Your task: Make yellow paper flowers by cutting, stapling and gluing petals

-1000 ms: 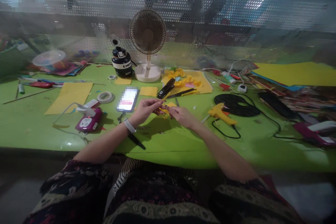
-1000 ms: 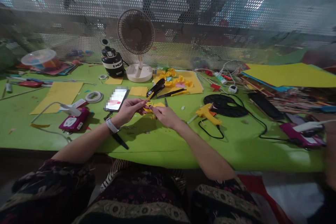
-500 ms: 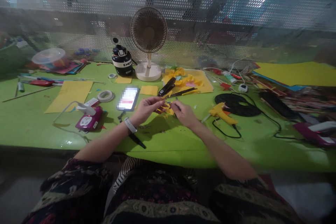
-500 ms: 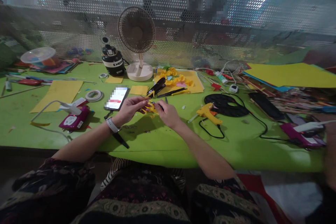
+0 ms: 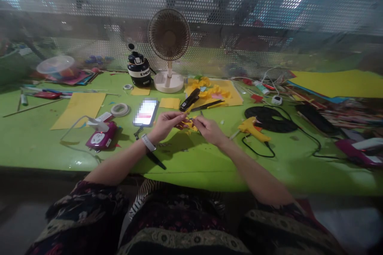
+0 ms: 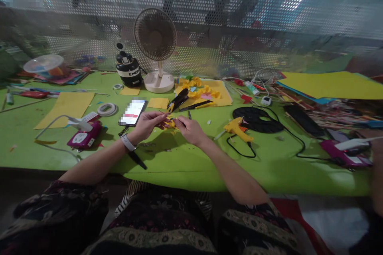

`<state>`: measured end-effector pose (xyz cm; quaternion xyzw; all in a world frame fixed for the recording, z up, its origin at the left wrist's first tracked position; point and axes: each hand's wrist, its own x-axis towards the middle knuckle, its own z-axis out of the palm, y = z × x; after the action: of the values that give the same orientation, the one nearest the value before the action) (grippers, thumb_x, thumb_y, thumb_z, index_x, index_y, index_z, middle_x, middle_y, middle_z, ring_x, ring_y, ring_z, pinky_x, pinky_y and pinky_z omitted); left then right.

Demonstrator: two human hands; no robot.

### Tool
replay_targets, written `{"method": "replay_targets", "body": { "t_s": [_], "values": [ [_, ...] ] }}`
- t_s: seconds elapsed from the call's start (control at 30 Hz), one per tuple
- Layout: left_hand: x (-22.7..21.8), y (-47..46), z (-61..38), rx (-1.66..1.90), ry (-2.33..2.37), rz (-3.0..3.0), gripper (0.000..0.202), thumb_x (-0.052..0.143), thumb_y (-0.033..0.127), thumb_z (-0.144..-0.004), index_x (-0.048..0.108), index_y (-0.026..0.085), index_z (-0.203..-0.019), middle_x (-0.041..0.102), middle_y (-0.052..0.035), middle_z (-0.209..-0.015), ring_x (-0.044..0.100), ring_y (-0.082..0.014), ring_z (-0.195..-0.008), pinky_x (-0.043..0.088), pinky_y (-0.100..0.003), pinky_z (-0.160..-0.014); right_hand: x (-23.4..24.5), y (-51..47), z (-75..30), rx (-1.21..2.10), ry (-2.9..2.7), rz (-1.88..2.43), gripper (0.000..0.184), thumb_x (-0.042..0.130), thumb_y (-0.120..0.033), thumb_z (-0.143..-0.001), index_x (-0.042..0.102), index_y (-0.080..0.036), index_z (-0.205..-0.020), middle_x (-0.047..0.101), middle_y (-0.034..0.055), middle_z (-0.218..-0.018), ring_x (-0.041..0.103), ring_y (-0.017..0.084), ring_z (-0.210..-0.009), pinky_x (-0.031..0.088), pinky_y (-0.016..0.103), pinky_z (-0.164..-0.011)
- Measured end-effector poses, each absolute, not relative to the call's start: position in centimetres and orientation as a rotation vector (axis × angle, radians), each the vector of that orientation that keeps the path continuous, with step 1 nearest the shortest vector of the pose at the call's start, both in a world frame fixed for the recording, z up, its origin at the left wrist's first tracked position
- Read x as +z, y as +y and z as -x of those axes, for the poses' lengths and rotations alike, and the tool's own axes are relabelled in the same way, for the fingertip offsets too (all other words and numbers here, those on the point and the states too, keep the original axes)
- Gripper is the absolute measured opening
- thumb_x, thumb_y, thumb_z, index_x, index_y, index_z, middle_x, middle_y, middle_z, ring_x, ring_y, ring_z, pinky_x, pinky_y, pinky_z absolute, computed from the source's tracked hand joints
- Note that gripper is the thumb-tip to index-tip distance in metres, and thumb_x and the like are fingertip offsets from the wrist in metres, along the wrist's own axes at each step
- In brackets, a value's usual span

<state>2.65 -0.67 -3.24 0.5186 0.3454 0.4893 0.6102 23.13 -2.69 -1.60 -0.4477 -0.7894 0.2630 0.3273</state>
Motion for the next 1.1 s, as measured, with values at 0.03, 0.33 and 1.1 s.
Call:
{"method": "replay_targets", "body": {
  "t_s": [0.03, 0.33, 1.1],
  "values": [
    [-3.3, -0.6, -2.6, 1.129, 0.788, -1.199, 0.035, 0.082, 0.044, -0.075, 0.078, 0.014, -0.093, 0.079, -0.0102, -0.086, 0.073, -0.0146, -0.066, 0.058, -0.024, -0.060, -1.6, -2.7, -23.1, 0.690, -2.073, 1.165, 0.050, 0.037, -0.063, -0.098, 0.049, -0.022, -0.073, 0.052, -0.0005, -0.064, 0.048, 0.014, -0.059, 0.034, 0.027, -0.056],
    [-3.6, -0.5, -2.6, 1.125, 0.725, -1.183, 0.028, 0.082, 0.039, -0.076, 0.076, 0.015, -0.087, 0.077, -0.0068, -0.081, 0.070, -0.0114, -0.061, 0.056, -0.022, -0.058, -2.0, -2.3, -23.2, 0.701, -2.095, 1.130, 0.050, 0.038, -0.063, -0.098, 0.057, -0.021, -0.078, 0.058, 0.0009, -0.069, 0.052, 0.015, -0.060, 0.037, 0.027, -0.058],
    [-3.1, -0.9, -2.8, 1.344, 0.772, -1.280, 0.026, 0.084, 0.040, -0.074, 0.073, 0.017, -0.070, 0.064, 0.0016, -0.057, 0.056, -0.0080, -0.051, 0.046, -0.022, -0.053, -3.1, -2.6, -22.6, 0.694, -2.054, 1.156, 0.037, 0.058, -0.055, -0.092, 0.062, -0.020, -0.099, 0.065, 0.0020, -0.073, 0.054, 0.015, -0.059, 0.041, 0.029, -0.058]
  ]
}}
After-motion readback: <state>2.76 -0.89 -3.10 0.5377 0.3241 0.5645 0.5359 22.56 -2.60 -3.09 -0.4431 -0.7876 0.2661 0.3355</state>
